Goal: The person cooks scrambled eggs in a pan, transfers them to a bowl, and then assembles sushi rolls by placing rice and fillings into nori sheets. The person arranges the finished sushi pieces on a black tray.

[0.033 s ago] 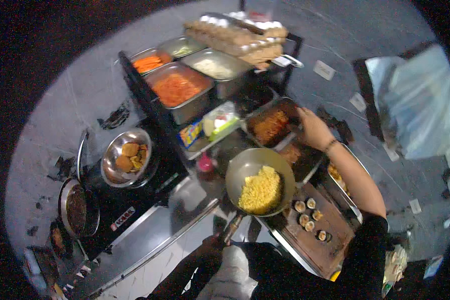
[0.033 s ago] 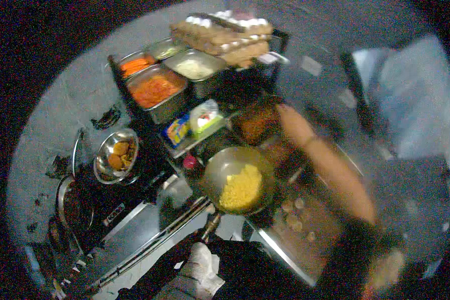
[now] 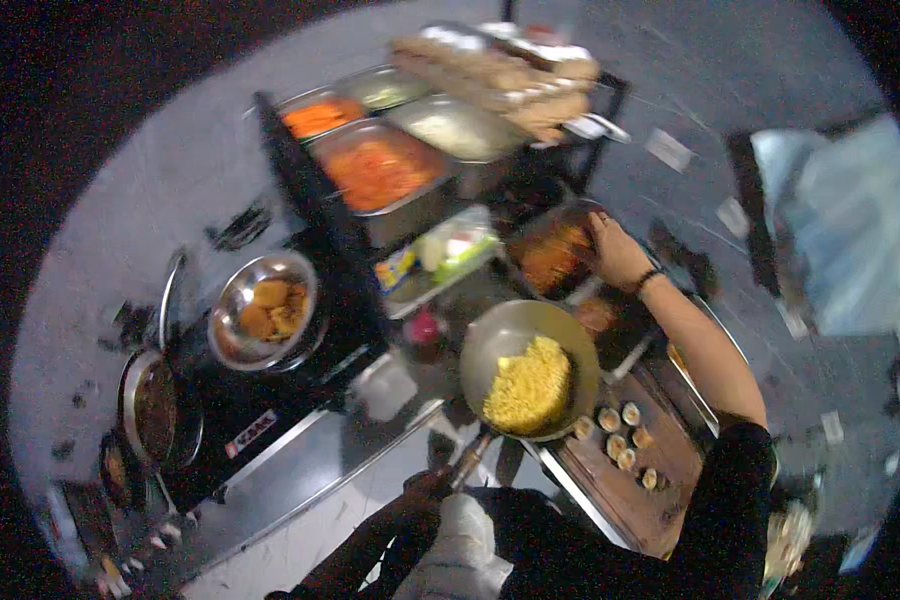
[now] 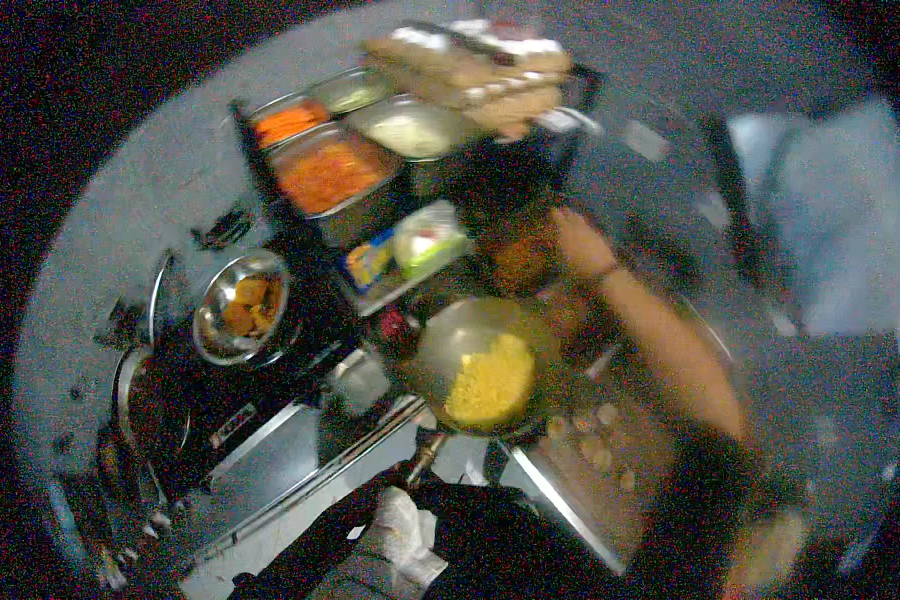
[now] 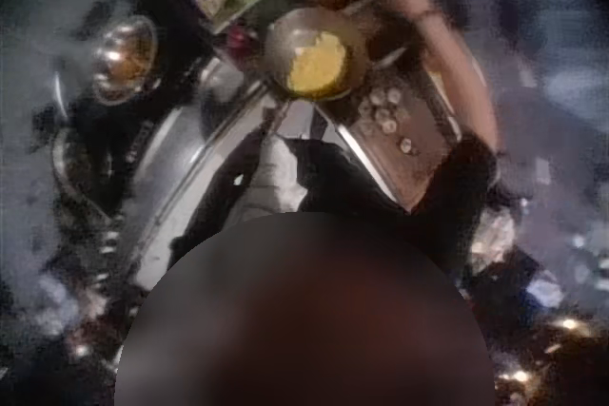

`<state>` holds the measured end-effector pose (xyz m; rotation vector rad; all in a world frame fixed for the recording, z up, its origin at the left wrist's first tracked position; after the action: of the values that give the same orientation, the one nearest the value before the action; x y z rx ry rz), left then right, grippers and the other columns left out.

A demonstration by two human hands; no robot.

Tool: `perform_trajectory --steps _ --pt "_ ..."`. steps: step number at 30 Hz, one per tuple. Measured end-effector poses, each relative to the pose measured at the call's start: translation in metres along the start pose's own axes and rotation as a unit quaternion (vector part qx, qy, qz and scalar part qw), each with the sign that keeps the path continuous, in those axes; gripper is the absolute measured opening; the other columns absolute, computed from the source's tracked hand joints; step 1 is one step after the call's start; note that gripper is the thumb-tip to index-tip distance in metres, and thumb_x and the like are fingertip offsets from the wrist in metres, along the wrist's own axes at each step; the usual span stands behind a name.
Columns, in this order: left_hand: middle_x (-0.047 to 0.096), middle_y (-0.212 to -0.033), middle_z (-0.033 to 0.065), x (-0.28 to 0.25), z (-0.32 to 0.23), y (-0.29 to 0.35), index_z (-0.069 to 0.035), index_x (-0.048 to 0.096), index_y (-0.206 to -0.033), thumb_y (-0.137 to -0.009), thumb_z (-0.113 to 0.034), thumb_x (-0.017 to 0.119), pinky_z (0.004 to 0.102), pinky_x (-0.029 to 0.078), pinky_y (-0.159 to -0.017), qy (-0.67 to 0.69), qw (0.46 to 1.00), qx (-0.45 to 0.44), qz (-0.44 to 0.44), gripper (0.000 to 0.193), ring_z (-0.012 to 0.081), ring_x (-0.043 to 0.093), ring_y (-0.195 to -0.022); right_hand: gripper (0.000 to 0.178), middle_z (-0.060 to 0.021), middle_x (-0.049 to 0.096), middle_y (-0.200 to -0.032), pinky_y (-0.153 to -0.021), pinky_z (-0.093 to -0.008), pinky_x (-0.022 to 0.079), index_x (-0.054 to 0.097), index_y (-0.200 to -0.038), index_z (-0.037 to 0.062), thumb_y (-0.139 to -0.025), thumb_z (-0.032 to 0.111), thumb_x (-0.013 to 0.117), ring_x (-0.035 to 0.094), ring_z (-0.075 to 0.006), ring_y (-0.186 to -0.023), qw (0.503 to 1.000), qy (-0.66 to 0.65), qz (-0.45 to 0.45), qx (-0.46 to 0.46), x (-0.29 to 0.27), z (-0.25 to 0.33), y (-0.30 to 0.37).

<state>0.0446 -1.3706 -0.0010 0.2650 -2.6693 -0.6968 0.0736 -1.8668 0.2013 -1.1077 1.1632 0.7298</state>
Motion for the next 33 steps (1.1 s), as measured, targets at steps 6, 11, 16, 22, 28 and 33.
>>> perform_trajectory --steps 6,11,16,22,28,33 --pt "0.062 -0.096 0.0052 -0.053 0.023 0.052 -0.005 0.056 -0.121 -0.075 -0.01 0.079 0.032 0.051 -0.072 0.057 0.994 -0.01 -0.091 0.052 0.0142 0.059 -0.082 0.048 -0.0242 0.059 -0.128 -0.101 -0.0458 0.045 0.053 -0.134 0.003 -0.09 0.021 0.062 0.055 -0.0397 -0.12 0.983 0.025 0.115 0.139 0.121 -0.085 -0.072" --pt "0.061 -0.093 0.0043 -0.054 0.049 0.082 -0.005 0.055 -0.121 -0.073 -0.009 0.081 0.0316 0.05 -0.072 0.098 0.984 -0.013 -0.145 0.055 0.0135 0.059 -0.08 0.051 -0.024 0.061 -0.122 -0.095 -0.0478 0.047 0.049 -0.138 0.0064 -0.09 0.02 0.059 0.058 -0.0402 -0.113 0.974 0.068 0.153 0.153 0.162 -0.076 -0.103" --pt "0.06 -0.091 0.0034 -0.077 0.041 0.074 -0.006 0.053 -0.122 -0.071 -0.008 0.082 0.0312 0.05 -0.071 0.096 0.988 -0.017 -0.116 0.058 0.0127 0.058 -0.079 0.053 -0.0239 0.064 -0.117 -0.09 -0.0498 0.05 0.046 -0.143 0.0097 -0.091 0.019 0.055 0.062 -0.0408 -0.106 0.972 0.092 0.151 0.154 0.162 -0.074 -0.138" --pt "0.059 -0.089 0.0024 -0.1 -0.014 0.073 -0.007 0.052 -0.122 -0.068 -0.007 0.084 0.0307 0.049 -0.071 0.05 0.997 -0.058 0.02 0.062 0.0117 0.058 -0.078 0.057 -0.0236 0.067 -0.11 -0.083 -0.0522 0.053 0.042 -0.148 0.0137 -0.092 0.018 0.051 0.065 -0.0415 -0.098 0.971 0.069 0.116 0.195 0.086 -0.051 -0.07" --pt "0.057 -0.086 0.0013 -0.059 -0.077 0.025 -0.008 0.051 -0.122 -0.066 -0.007 0.085 0.0303 0.048 -0.07 -0.029 0.971 -0.128 0.199 0.066 0.0108 0.057 -0.076 0.04 -0.0163 0.07 -0.102 -0.085 -0.0329 0.048 0.055 -0.125 -0.0016 -0.092 0.018 0.067 0.067 -0.0214 -0.095 0.923 -0.027 -0.01 0.384 -0.127 0.029 0.274" --pt "0.053 -0.078 0.0011 0.03 -0.096 -0.017 -0.009 0.039 -0.132 -0.076 0.009 0.076 0.0274 0.045 -0.061 -0.163 0.913 -0.138 0.349 0.07 0.0098 0.055 -0.066 0.068 -0.0183 0.062 -0.124 -0.103 -0.0355 0.043 0.052 -0.13 -0.0116 -0.08 0.025 0.08 0.059 -0.0232 -0.115 0.859 -0.022 -0.051 0.509 -0.25 0.143 0.513"
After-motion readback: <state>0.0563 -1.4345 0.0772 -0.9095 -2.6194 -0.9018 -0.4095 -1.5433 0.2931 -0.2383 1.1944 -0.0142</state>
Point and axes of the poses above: each hand's wrist, its own y-axis away from the middle knuckle, its own x-axis out of the palm, z = x × y, the point moved 5 cm from there along -y, towards the middle knuckle
